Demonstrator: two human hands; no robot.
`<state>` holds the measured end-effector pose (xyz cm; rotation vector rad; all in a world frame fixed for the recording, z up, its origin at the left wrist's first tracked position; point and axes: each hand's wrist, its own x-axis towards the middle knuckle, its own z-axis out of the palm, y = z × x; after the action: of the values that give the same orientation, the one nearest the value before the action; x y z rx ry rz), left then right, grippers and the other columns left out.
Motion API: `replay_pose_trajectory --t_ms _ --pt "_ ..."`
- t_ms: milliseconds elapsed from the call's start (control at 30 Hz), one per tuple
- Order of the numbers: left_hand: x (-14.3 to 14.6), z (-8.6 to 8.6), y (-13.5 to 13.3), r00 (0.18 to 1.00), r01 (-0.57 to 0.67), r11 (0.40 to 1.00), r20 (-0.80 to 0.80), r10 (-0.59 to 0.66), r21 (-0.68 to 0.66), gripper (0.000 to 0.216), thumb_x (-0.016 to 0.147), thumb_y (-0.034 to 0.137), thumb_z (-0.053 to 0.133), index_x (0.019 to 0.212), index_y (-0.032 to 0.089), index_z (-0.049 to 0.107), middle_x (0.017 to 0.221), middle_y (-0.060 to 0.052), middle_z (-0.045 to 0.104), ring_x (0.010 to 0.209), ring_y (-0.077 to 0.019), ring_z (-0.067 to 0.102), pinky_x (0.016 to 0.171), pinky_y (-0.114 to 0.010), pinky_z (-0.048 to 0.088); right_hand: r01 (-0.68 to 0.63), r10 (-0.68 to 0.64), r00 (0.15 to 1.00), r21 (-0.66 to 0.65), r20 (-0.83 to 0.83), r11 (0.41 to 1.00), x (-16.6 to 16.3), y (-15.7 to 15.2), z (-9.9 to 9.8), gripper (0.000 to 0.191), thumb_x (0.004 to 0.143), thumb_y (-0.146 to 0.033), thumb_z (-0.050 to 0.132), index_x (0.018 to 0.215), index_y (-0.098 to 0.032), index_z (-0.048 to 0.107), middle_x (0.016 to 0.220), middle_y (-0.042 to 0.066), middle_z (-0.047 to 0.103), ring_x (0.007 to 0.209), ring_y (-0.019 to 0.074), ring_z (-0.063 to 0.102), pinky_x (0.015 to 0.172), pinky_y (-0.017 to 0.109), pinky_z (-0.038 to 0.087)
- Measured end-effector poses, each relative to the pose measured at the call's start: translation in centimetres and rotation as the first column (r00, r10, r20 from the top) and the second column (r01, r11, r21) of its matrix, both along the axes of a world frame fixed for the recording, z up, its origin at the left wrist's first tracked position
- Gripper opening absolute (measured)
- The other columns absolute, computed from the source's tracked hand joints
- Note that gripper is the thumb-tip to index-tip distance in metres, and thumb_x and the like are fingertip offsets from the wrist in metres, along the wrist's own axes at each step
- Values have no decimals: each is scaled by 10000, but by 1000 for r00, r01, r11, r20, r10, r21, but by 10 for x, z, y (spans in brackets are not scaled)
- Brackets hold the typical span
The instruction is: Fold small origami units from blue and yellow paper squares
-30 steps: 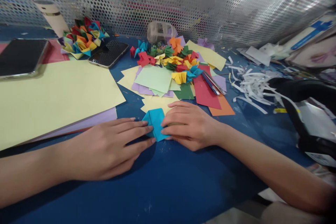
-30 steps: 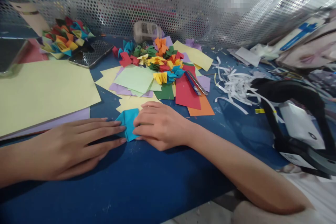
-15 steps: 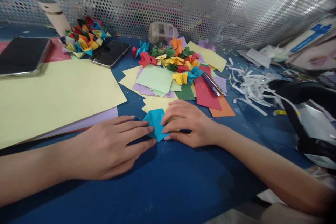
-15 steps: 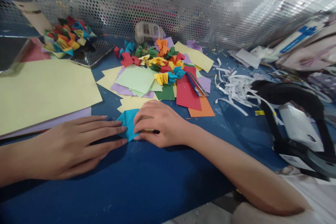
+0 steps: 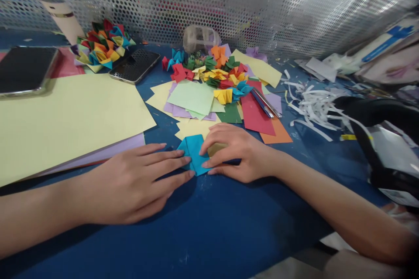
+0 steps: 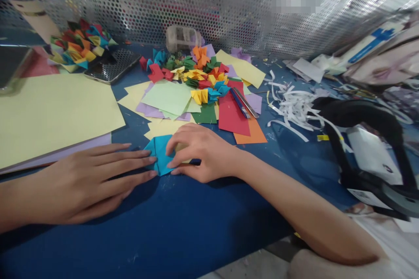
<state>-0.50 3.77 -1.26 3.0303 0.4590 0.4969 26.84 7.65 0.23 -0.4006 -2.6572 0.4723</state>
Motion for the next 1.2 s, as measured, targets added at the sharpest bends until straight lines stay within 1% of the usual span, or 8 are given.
replay_pose_trajectory --t_ms 200,333,533,667,800,867,1067,1200 --pt "0 0 -2 999 7 998 -39 -4 69 392 944 188 442 1313 154 569 1330 -72 620 1158 -255 611 1038 -396 452 4 -4 1000 29 2 1000 0 -1 1 86 877 -239 652 850 -206 727 945 59 705 901 176 625 893 403 452" --pt "0 0 -2 999 14 998 -30 -12 56 403 952 177 422 1333 142 548 1283 -53 654 1140 -257 621 1032 -415 446 4 -4 1000 31 -3 999 0 -1 0 81 876 -239 658 845 -199 721 950 63 704 903 173 628 896 399 452" --pt "0 0 0 1000 22 1000 -15 -22 0 399 944 208 457 1330 186 555 1290 -58 648 1179 -248 604 1063 -409 426 4 -4 1000 36 8 999 0 -1 0 63 872 -232 661 852 -199 711 952 62 698 914 175 625 900 401 449" --pt "1 0 0 1000 12 1000 -15 -12 13 388 950 214 440 1318 200 560 1276 -49 657 1180 -240 600 1071 -397 415 -1 1 1000 32 4 1000 0 -1 -1 74 879 -242 652 849 -202 708 951 60 696 905 175 619 890 398 450" --pt "2 1 0 999 17 999 -40 -16 32 374 960 219 411 1298 198 571 1261 -46 662 1158 -254 604 1061 -417 410 14 -14 1000 19 -5 1000 -2 -1 -2 91 884 -237 641 823 -193 691 936 55 692 889 174 614 887 387 445" --pt "2 1 1 999 25 999 -48 -23 31 375 959 223 414 1300 194 567 1245 -57 666 1157 -255 603 1061 -420 407 42 -42 999 6 -20 999 -5 -3 -4 107 894 -243 630 819 -181 674 916 57 685 878 171 610 875 372 446" --pt "2 2 2 999 32 999 -45 -31 28 370 943 222 442 1288 190 573 1186 -71 682 1138 -247 609 1062 -413 407 207 -207 978 -13 -37 978 -17 -10 -8 128 883 -271 647 814 -163 632 869 66 653 838 176 582 808 339 447" --pt "2 2 0 999 29 999 -32 -28 30 362 940 219 446 1274 184 579 1194 -66 682 1142 -250 608 1055 -408 412 257 -259 965 -46 -34 965 -20 -13 -8 130 861 -267 669 798 -162 627 855 63 638 828 174 567 779 319 452"
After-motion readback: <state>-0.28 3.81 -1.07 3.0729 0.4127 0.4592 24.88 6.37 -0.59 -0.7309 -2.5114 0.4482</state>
